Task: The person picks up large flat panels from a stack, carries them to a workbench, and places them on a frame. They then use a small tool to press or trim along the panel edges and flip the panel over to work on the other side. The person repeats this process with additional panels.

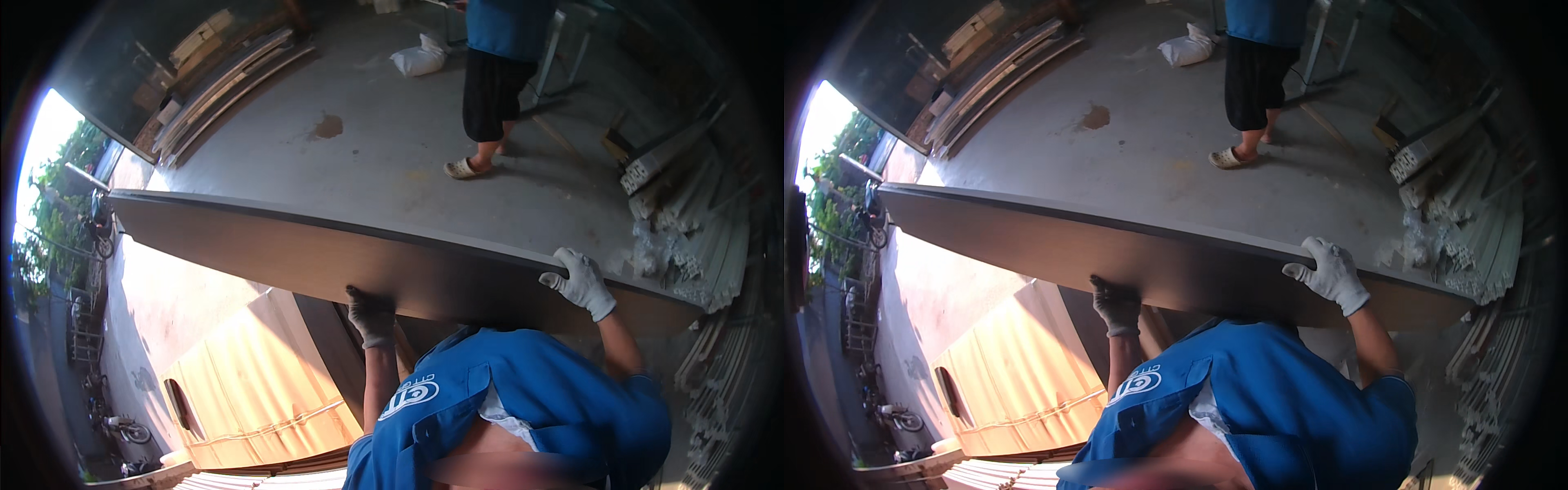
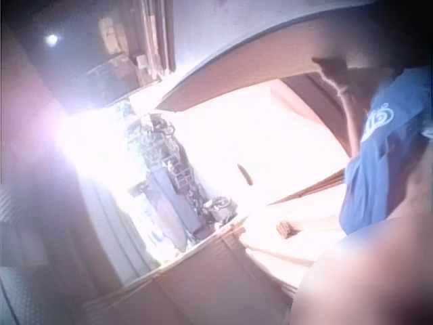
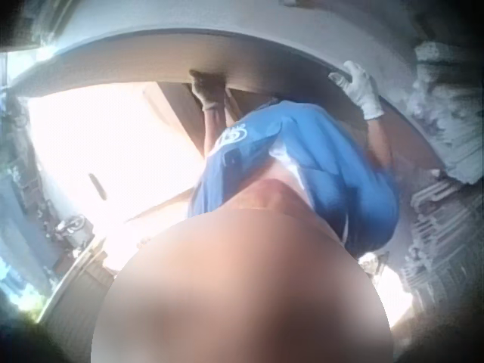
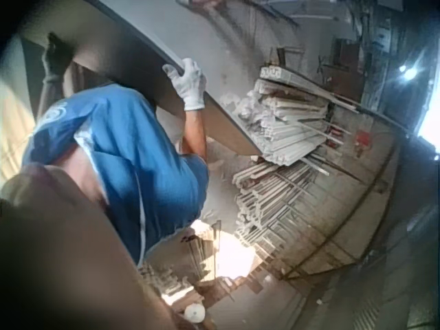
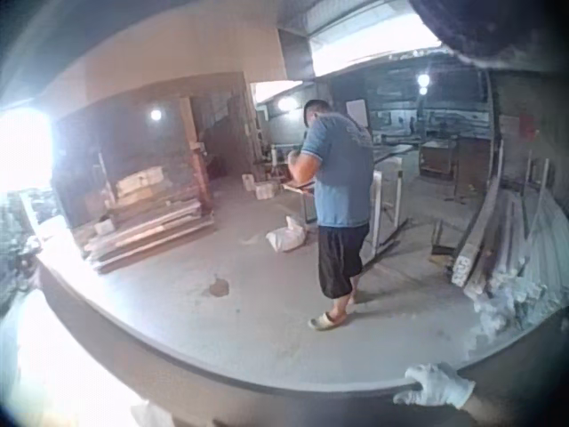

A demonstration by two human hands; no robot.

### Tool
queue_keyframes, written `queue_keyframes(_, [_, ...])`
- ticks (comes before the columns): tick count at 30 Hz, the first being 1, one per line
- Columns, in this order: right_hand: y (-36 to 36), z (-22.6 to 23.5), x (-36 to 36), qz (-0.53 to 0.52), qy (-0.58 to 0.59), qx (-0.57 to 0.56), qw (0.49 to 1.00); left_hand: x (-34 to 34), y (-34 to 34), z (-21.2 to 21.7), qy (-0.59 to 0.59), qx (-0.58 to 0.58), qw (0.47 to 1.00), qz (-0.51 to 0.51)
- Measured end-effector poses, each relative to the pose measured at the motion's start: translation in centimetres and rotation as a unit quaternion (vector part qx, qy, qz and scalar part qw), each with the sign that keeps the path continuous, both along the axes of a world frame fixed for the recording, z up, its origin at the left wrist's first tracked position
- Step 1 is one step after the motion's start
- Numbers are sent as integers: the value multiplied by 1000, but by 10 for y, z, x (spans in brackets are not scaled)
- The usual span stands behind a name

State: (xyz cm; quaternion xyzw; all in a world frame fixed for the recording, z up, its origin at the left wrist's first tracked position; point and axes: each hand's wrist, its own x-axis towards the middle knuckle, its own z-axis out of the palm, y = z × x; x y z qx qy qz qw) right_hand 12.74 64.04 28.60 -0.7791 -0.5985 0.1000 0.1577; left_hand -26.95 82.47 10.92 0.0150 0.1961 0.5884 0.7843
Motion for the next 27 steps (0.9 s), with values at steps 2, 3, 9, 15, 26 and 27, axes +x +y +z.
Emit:
queue_keyframes(2, [49, -16, 7, 7, 13, 2, 1000, 10, 54, -12, -21, 63, 998, -23])
queue_keyframes(3, [76, -25, 13, 4, 4, 13, 1000, 14, 85, -16, -71, 121, 988, -56])
queue_keyframes(9, [260, -31, 66, -32, 9, 29, 999, 89, 284, 8, 24, 26, 999, -8])
queue_keyframes(15, [412, -21, 89, -43, 22, -6, 999, 105, 440, -2, 20, 3, 1000, -23])
queue_keyframes(26, [728, -17, 54, -158, 115, -9, 981, 132, 822, 23, 42, -11, 981, -191])
queue_keyframes(27, [753, -16, 53, -177, 114, -38, 977, 133, 853, 30, 39, 26, 975, -219])
